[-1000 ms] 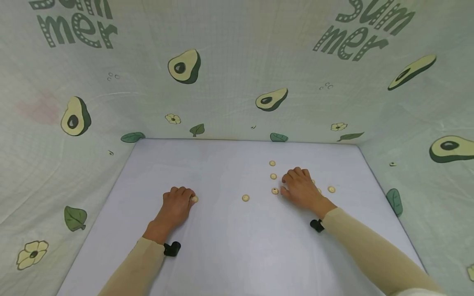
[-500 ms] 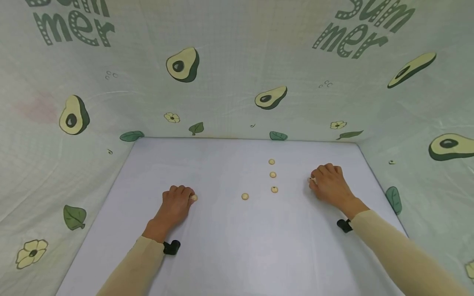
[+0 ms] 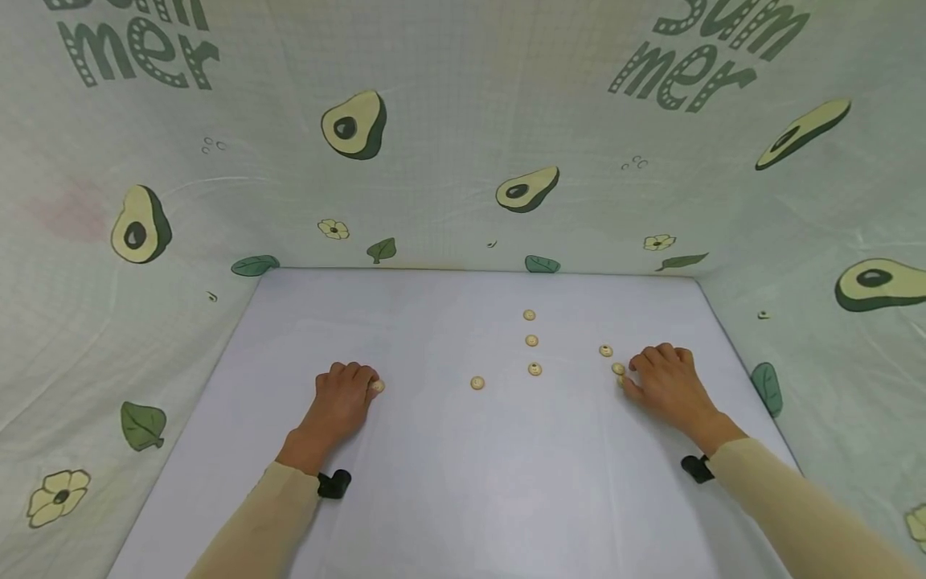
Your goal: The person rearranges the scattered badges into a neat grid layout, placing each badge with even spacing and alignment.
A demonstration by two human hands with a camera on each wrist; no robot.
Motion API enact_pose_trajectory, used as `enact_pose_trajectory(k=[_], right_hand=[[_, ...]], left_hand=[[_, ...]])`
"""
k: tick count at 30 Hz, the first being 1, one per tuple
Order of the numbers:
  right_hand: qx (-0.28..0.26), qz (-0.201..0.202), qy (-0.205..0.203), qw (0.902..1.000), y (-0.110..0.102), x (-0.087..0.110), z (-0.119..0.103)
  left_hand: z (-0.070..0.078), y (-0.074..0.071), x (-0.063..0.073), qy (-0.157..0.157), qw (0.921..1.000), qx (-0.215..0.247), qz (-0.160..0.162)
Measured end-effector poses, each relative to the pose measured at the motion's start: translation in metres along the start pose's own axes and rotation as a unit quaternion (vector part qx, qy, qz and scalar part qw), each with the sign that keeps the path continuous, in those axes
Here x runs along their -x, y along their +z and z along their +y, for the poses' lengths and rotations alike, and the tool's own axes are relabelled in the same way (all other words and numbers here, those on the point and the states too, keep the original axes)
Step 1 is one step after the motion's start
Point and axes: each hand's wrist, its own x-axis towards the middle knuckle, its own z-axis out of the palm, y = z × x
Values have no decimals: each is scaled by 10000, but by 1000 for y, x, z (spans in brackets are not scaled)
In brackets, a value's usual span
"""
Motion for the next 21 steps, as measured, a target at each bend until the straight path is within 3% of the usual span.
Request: enact_pose_trajectory(k=[11, 21], right_hand=[[-25, -73, -36, 10000, 10, 9, -3], [-418, -274, -295, 9983, 11, 8, -5]], left_hand=[[-1, 0, -1, 9, 10000, 36, -56], [-1, 1, 0, -55, 9999, 91, -64]])
